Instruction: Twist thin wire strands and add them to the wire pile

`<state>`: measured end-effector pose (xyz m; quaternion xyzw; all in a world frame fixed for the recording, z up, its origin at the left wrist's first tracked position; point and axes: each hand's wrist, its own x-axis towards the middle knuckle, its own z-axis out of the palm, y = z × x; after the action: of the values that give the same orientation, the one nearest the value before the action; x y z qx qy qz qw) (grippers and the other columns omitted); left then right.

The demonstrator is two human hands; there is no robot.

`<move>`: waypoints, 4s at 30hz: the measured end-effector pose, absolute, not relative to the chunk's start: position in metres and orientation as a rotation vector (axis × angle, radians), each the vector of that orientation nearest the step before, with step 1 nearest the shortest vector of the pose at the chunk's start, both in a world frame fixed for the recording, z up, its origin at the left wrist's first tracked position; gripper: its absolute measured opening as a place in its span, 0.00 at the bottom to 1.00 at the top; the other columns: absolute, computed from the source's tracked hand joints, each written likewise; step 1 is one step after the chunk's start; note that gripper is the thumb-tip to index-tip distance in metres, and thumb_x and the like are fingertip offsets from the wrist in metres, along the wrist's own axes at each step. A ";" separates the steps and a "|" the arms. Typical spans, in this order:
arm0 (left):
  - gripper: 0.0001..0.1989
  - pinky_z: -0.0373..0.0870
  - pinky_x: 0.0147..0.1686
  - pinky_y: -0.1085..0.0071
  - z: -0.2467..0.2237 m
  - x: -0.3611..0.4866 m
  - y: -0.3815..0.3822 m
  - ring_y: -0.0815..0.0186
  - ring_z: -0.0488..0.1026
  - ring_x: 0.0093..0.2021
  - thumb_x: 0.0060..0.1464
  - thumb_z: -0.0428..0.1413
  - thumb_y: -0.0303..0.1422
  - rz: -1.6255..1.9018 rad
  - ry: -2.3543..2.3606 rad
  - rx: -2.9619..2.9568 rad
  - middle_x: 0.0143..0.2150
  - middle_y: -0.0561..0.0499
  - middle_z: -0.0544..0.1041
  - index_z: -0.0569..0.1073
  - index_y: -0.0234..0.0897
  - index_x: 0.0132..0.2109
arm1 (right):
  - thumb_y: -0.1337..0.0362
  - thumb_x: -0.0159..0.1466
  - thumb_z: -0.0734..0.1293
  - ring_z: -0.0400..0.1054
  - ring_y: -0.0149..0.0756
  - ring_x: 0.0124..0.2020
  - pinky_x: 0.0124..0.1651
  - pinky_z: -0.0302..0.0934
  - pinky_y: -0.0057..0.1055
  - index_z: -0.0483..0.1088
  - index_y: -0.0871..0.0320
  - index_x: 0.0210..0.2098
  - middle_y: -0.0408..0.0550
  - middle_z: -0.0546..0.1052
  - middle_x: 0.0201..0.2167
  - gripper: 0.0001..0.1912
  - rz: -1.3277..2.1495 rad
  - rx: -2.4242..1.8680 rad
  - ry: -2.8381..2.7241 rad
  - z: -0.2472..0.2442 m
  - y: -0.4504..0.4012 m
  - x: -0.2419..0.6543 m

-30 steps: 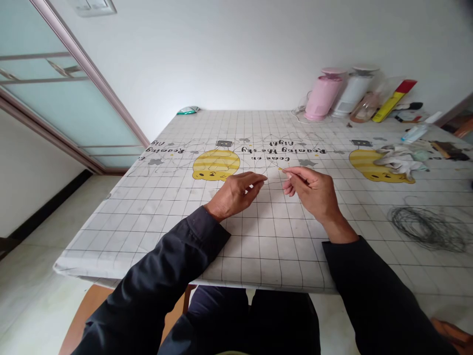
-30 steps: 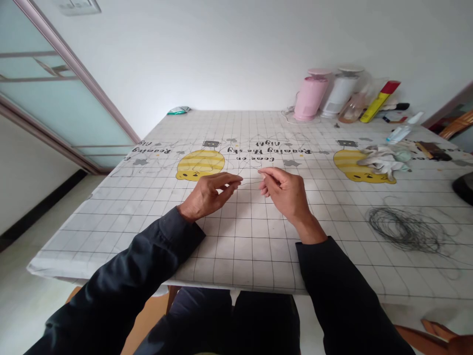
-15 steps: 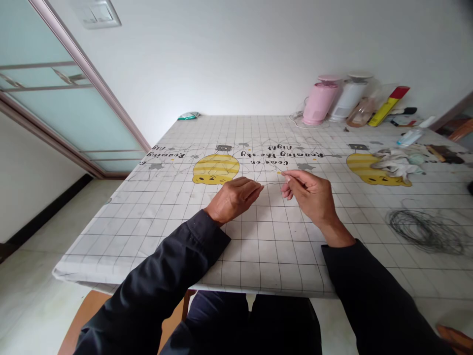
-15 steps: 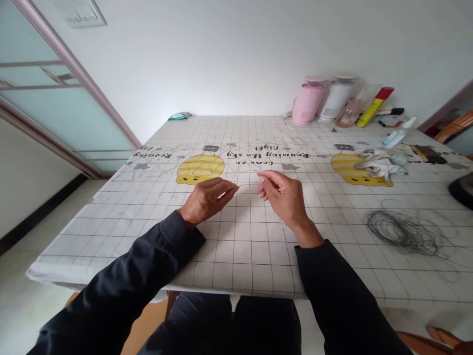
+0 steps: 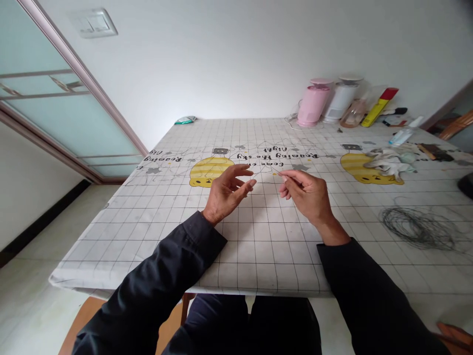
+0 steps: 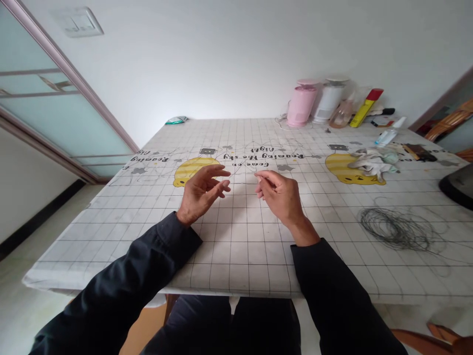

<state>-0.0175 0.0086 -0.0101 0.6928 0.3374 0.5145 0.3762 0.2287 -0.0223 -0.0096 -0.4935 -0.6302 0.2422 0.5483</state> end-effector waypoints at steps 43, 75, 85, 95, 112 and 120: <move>0.20 0.85 0.43 0.61 -0.019 -0.004 0.010 0.59 0.85 0.42 0.63 0.70 0.44 1.158 0.694 1.386 0.42 0.42 0.87 0.83 0.33 0.53 | 0.55 0.75 0.70 0.74 0.32 0.24 0.30 0.72 0.32 0.82 0.54 0.49 0.44 0.81 0.28 0.12 0.549 -1.167 -1.609 -0.011 -0.026 0.225; 0.25 0.79 0.27 0.68 -0.016 -0.011 0.013 0.63 0.82 0.28 0.66 0.66 0.53 1.037 0.781 1.356 0.39 0.40 0.86 0.81 0.33 0.50 | 0.54 0.75 0.69 0.72 0.32 0.22 0.27 0.67 0.31 0.80 0.55 0.46 0.44 0.80 0.26 0.12 0.607 -1.260 -1.637 -0.018 -0.022 0.225; 0.19 0.82 0.32 0.66 -0.025 0.002 0.002 0.63 0.83 0.31 0.61 0.71 0.46 1.150 0.791 1.258 0.37 0.42 0.86 0.79 0.33 0.42 | 0.53 0.74 0.70 0.74 0.33 0.23 0.28 0.70 0.32 0.80 0.55 0.46 0.44 0.81 0.27 0.13 0.567 -1.248 -1.554 -0.013 -0.023 0.225; 0.19 0.84 0.39 0.64 -0.024 0.001 -0.001 0.62 0.84 0.36 0.61 0.70 0.46 1.187 0.805 1.202 0.40 0.42 0.86 0.78 0.34 0.41 | 0.56 0.74 0.69 0.73 0.34 0.23 0.29 0.68 0.33 0.78 0.54 0.44 0.44 0.81 0.26 0.10 0.595 -1.259 -1.641 -0.009 -0.026 0.229; 0.16 0.82 0.40 0.65 -0.031 0.004 -0.003 0.63 0.84 0.36 0.61 0.71 0.41 1.052 0.755 1.027 0.40 0.41 0.86 0.77 0.34 0.42 | 0.55 0.74 0.69 0.73 0.33 0.23 0.29 0.69 0.32 0.79 0.54 0.45 0.43 0.80 0.27 0.10 0.572 -1.250 -1.608 -0.012 -0.025 0.230; 0.18 0.83 0.36 0.66 -0.028 0.006 -0.004 0.60 0.84 0.38 0.63 0.70 0.45 1.103 0.817 1.150 0.43 0.39 0.86 0.77 0.34 0.42 | 0.53 0.74 0.70 0.72 0.33 0.22 0.29 0.69 0.32 0.78 0.55 0.43 0.44 0.80 0.26 0.12 0.572 -1.289 -1.611 -0.011 -0.024 0.231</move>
<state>0.0061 -0.0040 -0.0280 0.5013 0.3559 0.4808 0.6252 0.2309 -0.0241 -0.0110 -0.5281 -0.6601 0.2346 0.4799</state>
